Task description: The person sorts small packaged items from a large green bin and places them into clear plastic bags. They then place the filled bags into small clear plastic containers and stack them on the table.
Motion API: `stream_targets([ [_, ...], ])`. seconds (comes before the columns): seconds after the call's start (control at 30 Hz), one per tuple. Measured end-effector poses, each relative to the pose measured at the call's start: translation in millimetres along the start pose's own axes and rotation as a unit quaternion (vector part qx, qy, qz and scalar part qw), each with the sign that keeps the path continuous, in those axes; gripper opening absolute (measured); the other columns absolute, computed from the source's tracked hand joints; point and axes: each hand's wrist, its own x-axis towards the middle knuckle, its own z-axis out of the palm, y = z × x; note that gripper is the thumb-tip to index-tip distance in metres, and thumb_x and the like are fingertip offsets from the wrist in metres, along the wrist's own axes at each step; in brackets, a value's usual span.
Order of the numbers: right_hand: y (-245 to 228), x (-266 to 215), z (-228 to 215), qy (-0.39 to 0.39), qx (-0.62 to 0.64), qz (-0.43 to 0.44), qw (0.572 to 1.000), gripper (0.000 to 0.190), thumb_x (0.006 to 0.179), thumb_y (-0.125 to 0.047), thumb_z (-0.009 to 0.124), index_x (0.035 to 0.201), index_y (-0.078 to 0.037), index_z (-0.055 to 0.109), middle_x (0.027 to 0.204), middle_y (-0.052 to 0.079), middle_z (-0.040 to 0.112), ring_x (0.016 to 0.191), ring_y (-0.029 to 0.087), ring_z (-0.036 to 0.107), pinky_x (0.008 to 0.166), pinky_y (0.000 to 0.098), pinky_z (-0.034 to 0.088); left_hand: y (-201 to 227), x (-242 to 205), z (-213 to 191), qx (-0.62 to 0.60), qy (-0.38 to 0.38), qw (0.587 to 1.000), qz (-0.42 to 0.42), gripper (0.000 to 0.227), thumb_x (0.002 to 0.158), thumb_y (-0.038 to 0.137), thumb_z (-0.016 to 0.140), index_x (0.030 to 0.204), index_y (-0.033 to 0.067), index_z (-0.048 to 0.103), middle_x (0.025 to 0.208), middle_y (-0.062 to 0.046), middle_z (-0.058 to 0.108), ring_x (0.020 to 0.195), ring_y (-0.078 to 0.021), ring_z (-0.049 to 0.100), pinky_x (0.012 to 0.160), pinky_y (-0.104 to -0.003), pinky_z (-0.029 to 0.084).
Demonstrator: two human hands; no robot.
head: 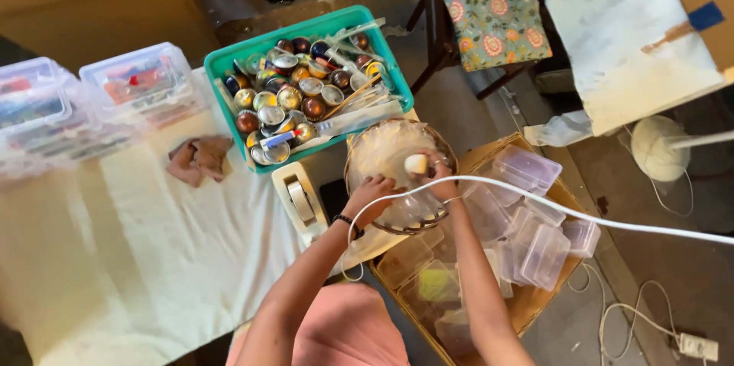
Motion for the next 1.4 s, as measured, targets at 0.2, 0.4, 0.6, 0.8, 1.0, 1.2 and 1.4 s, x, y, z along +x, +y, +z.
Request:
stream_targets([
  [0.2,-31,-20,-13,0.087,0.393,0.066,0.913,0.065,0.086,-0.007,0.081,0.142,-0.019,0.05,0.137,0.009,0.06,0.123,0.027,0.059,0.103,0.0426,0.053,0,7,17,0.134,-0.082,0.986,0.054,0.005,0.085,0.019,0.072,0.087,0.0179,0.076,0.11,0.001,0.062,0.121,-0.0221,0.055,0.107,-0.037,0.045],
  [0.4,-83,-54,-25,0.096,0.636,-0.044,0.764,0.063,0.088,-0.01,0.08,0.145,-0.022,0.057,0.151,0.016,0.055,0.14,0.05,0.048,0.115,0.0556,0.047,4,34,-44,0.057,-0.102,0.992,0.048,0.093,0.047,0.05,0.083,0.13,0.0131,0.067,0.151,-0.017,0.048,0.129,-0.0292,0.047,0.104,-0.037,0.04],
  [0.6,-61,-84,-28,0.112,0.713,-0.051,0.69,0.061,0.089,-0.012,0.083,0.144,-0.022,0.058,0.156,0.017,0.052,0.147,0.051,0.042,0.118,0.0579,0.043,-20,47,-36,-0.052,-0.185,0.978,0.082,0.088,0.066,0.071,0.073,0.135,0.019,0.061,0.15,0.001,0.054,0.126,-0.0268,0.052,0.102,-0.045,0.041],
  [0.8,-57,-85,-22,0.148,0.753,-0.042,0.64,0.07,0.089,-0.013,0.083,0.15,-0.004,0.05,0.16,0.016,0.048,0.149,0.046,0.039,0.119,0.0532,0.042,-50,72,-2,-0.187,-0.335,0.922,-0.042,0.038,0.109,0.056,0.051,0.12,0.0282,0.075,0.111,-0.004,0.075,0.111,-0.0303,0.064,0.095,-0.042,0.051],
  [1.0,-63,-80,-21,0.193,0.758,-0.036,0.623,0.072,0.088,-0.014,0.083,0.15,-0.002,0.048,0.159,0.012,0.048,0.149,0.044,0.04,0.12,0.0508,0.041,-77,70,83,-0.116,-0.174,0.975,0.076,0.017,0.087,0.023,0.061,0.088,0.029,0.077,0.094,0.004,0.074,0.097,-0.0256,0.07,0.076,-0.041,0.055],
  [1.2,-63,-75,-4,0.268,0.67,-0.066,0.689,0.07,0.087,-0.014,0.083,0.146,-0.006,0.048,0.153,0.013,0.053,0.139,0.038,0.05,0.114,0.05,0.045,-28,95,-7,0.077,-0.14,0.981,0.108,0.011,0.074,0.03,0.07,0.067,0.0217,0.07,0.075,0.005,0.068,0.101,-0.0229,0.064,0.085,-0.041,0.048],
  [1.4,-53,-78,20,0.349,0.393,-0.115,0.843,0.07,0.085,-0.018,0.09,0.141,-0.015,0.048,0.146,0.017,0.056,0.126,0.028,0.058,0.107,0.0397,0.051,-59,93,70,-0.044,-0.001,0.998,-0.053,0.005,0.083,0.02,0.068,0.087,0.0177,0.068,0.083,-0.004,0.068,0.098,-0.0234,0.066,0.094,-0.039,0.046],
])
